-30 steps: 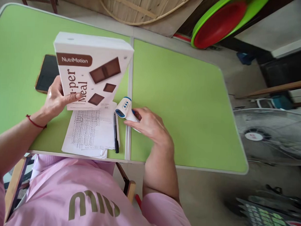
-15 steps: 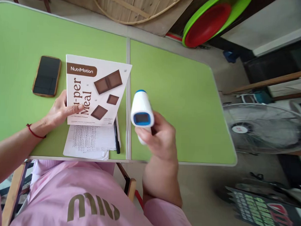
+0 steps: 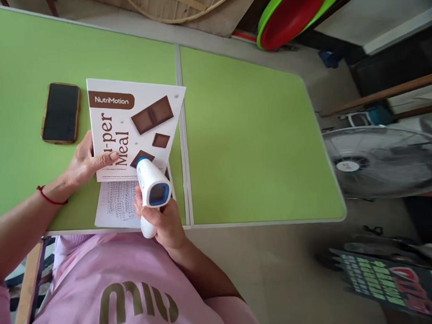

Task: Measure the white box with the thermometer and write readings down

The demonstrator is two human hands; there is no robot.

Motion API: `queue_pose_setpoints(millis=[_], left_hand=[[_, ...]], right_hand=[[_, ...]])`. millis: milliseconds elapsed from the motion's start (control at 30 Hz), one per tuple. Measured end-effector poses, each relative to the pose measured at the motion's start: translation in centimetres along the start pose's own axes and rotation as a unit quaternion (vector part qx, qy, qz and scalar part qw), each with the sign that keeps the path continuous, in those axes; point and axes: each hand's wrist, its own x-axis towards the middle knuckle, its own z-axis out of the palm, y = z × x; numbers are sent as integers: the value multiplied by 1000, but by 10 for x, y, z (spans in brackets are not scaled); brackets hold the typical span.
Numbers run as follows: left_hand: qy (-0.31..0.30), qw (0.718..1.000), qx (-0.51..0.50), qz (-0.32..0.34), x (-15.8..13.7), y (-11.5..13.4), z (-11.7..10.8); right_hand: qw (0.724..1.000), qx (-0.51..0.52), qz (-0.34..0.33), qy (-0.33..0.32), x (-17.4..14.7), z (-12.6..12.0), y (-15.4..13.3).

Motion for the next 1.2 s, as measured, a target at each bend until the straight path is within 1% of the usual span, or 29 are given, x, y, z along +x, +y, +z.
queue_pose_setpoints(millis=[100, 167, 333, 500, 633, 733, 833, 967, 1067, 1200], left_hand=[[-13, 1000, 13, 1, 0, 2, 0], [-20, 1000, 17, 4, 0, 4, 0], [-13, 1000, 1, 7, 0, 8, 1], [-38, 999, 7, 20, 1, 12, 2], [-56, 998, 9, 36, 2, 14, 1], [-51, 997, 55, 37, 3, 12, -4], [-31, 992, 119, 42, 2, 9, -11], [-39, 983, 168, 63, 1, 8, -21], [-46, 981, 183, 42, 2, 8, -25], [-64, 989, 131, -11, 5, 8, -25]], right_hand=[[999, 33, -12, -1, 0, 1, 4], [999, 30, -13, 2, -1, 2, 4], [1000, 23, 5, 2, 0, 2, 2], [1000, 26, -1, 15, 0, 1, 5], [999, 31, 9, 8, 0, 3, 6], [999, 36, 12, 3, 0, 4, 5], [999, 31, 13, 11, 0, 4, 4], [1000, 12, 16, 24, -3, 4, 3], [1000, 6, 17, 21, -4, 4, -2], [1000, -7, -8, 22, -5, 2, -13]])
